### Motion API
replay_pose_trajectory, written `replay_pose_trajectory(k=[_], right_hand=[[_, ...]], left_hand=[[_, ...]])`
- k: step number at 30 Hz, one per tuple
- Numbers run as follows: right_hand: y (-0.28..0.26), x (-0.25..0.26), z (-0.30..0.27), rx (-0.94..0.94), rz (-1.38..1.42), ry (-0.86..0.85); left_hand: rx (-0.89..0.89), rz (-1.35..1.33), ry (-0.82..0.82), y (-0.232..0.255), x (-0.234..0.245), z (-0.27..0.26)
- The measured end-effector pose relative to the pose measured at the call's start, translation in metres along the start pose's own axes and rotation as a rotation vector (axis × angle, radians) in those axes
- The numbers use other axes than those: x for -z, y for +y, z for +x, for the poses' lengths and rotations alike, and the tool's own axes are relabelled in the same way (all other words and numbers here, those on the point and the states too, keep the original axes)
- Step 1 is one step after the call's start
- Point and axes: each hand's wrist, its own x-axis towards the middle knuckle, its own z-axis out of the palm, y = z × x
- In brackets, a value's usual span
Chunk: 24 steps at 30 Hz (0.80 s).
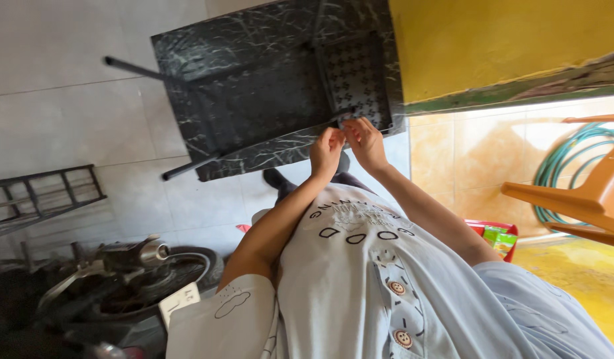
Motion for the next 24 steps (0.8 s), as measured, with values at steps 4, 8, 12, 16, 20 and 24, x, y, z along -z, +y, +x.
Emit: replay_pose_trajectory(k=[4,8,12,16,20,24], right_hand=[[0.038,0.023,0.010,-0.075,0.054,0.012],[0.070,0.035,0.016,-0.112,0.084,0.003],[0.096,0.034,0.021,-0.145,0.082,0.006],[0.116,0.027,0.028,-0.195,0.071,0.023],[0.139,0.016,0.035,-0.239,0.015,0.028],[0.174,0.000,0.032,-0.272,-0.044,0.024]], left_hand=[[0.034,0.027,0.069,-0.009,-0.055,0.019],[0.082,0.174,0.110,-0.018,-0.089,0.038],[0.011,0.218,0.120,-0.040,-0.106,0.047],[0.145,0.262,0.046,-0.073,-0.117,0.058],[0.282,0.402,-0.073,-0.112,-0.119,0.070],[0.313,0.438,-0.105,-0.150,-0.123,0.081]])
